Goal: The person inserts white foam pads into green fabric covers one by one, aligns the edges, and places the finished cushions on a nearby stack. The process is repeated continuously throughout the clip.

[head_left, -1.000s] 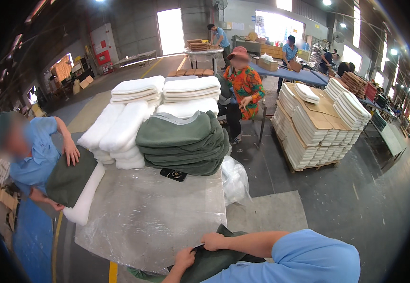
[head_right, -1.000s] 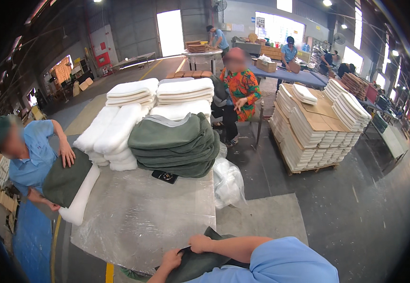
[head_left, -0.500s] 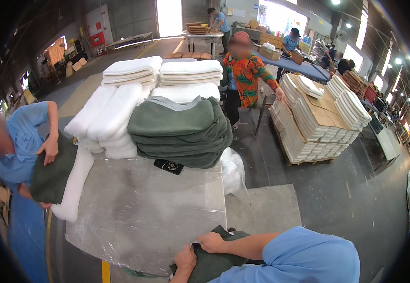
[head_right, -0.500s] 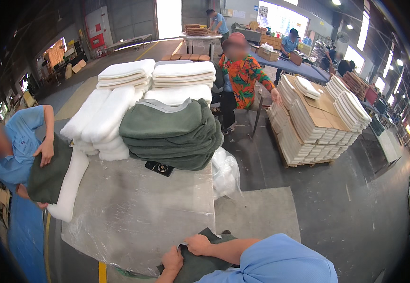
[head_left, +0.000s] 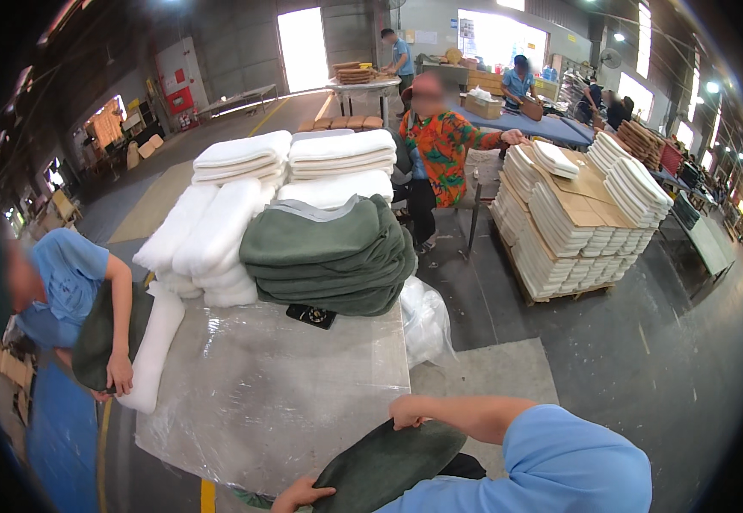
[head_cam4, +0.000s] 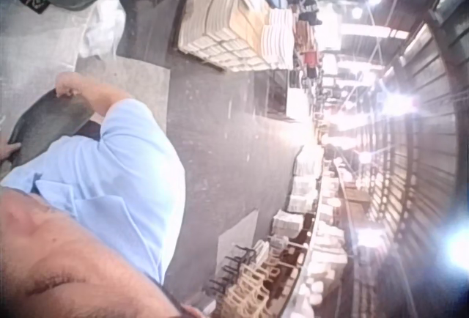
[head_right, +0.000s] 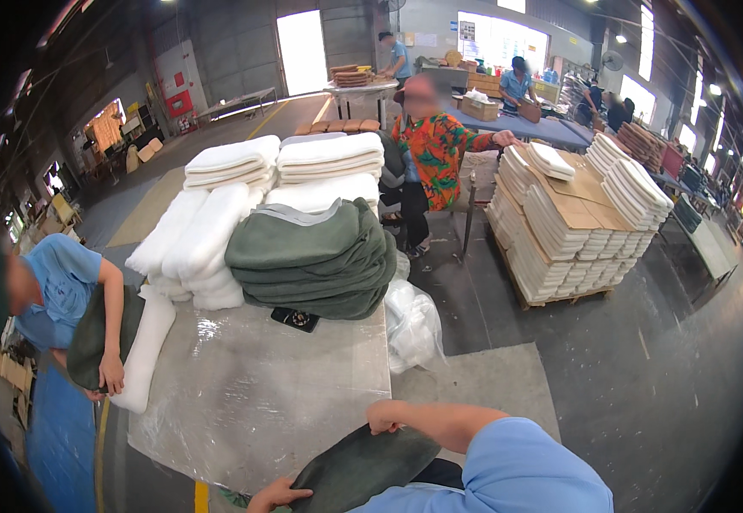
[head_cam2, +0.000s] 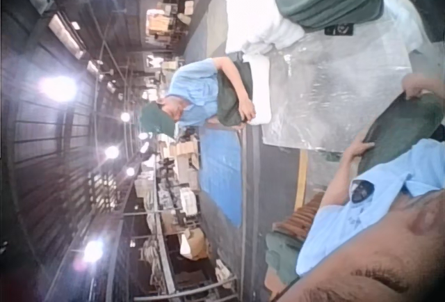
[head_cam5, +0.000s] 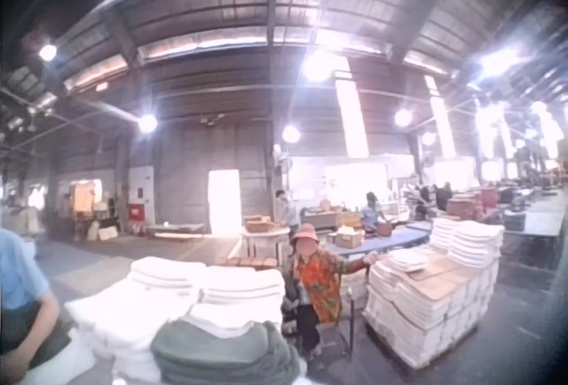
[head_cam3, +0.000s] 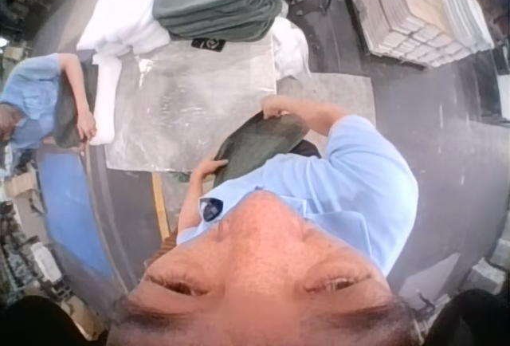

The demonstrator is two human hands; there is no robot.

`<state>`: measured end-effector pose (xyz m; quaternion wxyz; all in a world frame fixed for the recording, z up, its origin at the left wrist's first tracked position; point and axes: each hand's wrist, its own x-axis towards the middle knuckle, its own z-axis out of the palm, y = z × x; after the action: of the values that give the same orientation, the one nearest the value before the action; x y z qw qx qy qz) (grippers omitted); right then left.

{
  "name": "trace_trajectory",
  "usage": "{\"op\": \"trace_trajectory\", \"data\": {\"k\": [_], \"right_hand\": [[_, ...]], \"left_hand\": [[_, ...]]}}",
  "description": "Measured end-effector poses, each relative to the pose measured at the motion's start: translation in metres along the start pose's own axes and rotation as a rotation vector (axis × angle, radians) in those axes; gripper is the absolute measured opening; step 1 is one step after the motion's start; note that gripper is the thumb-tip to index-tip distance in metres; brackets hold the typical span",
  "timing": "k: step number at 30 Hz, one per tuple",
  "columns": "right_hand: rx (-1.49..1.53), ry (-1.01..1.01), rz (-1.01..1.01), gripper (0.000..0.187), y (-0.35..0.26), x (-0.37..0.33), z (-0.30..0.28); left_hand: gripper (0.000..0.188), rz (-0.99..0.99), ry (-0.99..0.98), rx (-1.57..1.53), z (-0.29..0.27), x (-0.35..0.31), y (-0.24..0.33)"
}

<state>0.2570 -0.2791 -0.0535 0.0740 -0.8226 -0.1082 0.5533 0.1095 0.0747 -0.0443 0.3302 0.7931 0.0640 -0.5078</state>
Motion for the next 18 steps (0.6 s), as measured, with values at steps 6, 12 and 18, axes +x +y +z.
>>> {"op": "trace_trajectory", "data": {"k": [6, 12, 18], "right_hand": [[0.951, 0.064, 0.115, 0.026, 0.010, -0.001, 0.035], [1.448, 0.012, 0.071, 0.035, -0.026, -0.021, 0.036], [1.502, 0.193, 0.118, 0.041, -0.022, -0.016, 0.049]], "left_hand": [[0.065, 0.152, -0.071, 0.243, -0.011, 0.016, 0.008], [0.071, 0.123, 0.041, 0.369, -0.004, 0.050, 0.091], [0.059, 0.205, 0.338, 0.385, 0.045, 0.055, 0.113]]}}
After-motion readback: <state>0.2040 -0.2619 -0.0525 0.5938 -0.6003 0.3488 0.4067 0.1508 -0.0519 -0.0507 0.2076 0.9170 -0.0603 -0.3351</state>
